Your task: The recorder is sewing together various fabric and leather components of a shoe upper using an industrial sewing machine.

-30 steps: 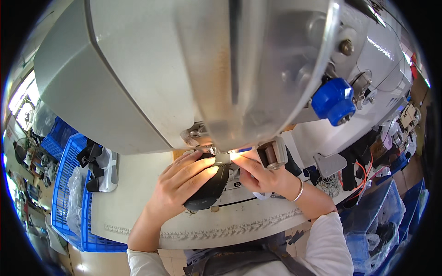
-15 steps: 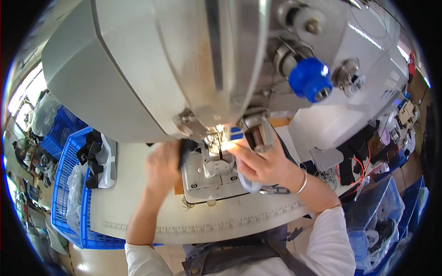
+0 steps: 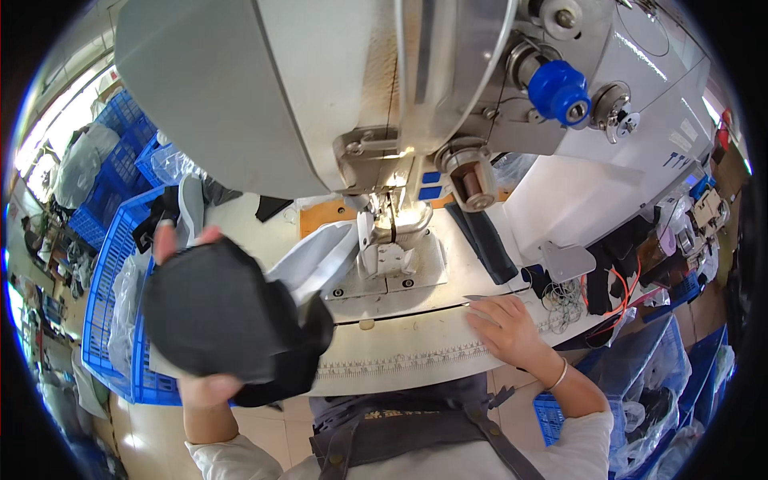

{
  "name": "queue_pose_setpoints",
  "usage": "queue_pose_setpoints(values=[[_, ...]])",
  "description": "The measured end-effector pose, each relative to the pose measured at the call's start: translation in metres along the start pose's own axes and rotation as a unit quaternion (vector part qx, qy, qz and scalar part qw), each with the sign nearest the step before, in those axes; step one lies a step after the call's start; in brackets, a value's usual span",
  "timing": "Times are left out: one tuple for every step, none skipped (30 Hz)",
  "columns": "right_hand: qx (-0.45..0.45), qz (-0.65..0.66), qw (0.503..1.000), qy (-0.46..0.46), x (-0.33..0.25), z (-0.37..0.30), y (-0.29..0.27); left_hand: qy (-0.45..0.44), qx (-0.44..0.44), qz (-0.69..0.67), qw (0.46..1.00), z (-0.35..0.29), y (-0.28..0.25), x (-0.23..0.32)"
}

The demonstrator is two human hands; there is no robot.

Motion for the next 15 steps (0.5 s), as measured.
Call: queue_pose_setpoints(values=[[0.02, 0.064, 0.998, 0.001, -0.006, 0.01, -0.003, -0.027, -0.031, 0.023, 0.999, -0.001, 0.005, -0.009], [0.066, 0.133, 0.989, -0.006, -0.016, 0.022, -0.008, -0.051, -0.066, 0.081, 0.993, 0.0, 0.01, -0.021], [0.035, 0.211, 0.977, 0.006, -0.029, 0.037, 0.0, -0.079, -0.083, 0.083, 0.99, -0.002, 0.014, -0.032], [0.03, 0.292, 0.956, 0.011, -0.045, 0.054, 0.006, -0.107, -0.102, 0.076, 0.986, -0.004, 0.018, -0.041], [0.066, 0.366, 0.928, 0.034, -0.058, 0.068, 0.008, -0.062, -0.165, 0.151, 0.973, -0.006, 0.025, -0.04], [0.062, 0.429, 0.898, 0.07, -0.069, 0.081, 0.015, -0.021, -0.223, 0.201, 0.954, -0.008, 0.032, -0.038], [0.133, 0.415, 0.899, 0.048, -0.075, 0.094, 0.01, -0.144, -0.232, 0.049, 0.961, -0.015, 0.037, -0.047], [0.128, 0.391, 0.91, 0.057, -0.078, 0.106, 0.012, -0.165, -0.264, 0.06, 0.948, -0.017, 0.04, -0.045], [0.102, 0.501, 0.855, 0.085, -0.077, 0.114, 0.016, -0.097, -0.272, 0.226, 0.931, -0.013, 0.04, -0.038], [0.065, 0.522, 0.846, 0.091, -0.077, 0.121, 0.016, -0.013, -0.272, 0.39, 0.88, -0.007, 0.04, -0.029], [0.026, 0.54, 0.836, 0.096, -0.074, 0.127, 0.016, 0.025, -0.232, 0.422, 0.876, -0.001, 0.038, -0.021], [-0.036, 0.553, 0.823, 0.124, -0.071, 0.13, 0.017, 0.065, -0.181, 0.458, 0.868, 0.005, 0.036, -0.013], [0.089, 0.512, 0.854, 0.009, -0.072, 0.14, -0.005, 0.103, -0.129, 0.49, 0.856, 0.01, 0.033, -0.006], [0.071, 0.511, 0.857, -0.006, -0.071, 0.146, -0.008, 0.006, -0.183, 0.417, 0.89, 0.014, 0.033, -0.018], [0.063, 0.515, 0.855, -0.022, -0.072, 0.15, -0.01, -0.093, -0.235, 0.334, 0.908, 0.014, 0.033, -0.031]])
Point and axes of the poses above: each hand's wrist, its own z-axis towards the middle knuckle, its own y-axis out of the palm, x = y × z, the point moved 6 cm from there along z, towards the middle knuckle, and after that the axes turned 1 degree about -y, right-handed, at the moved point
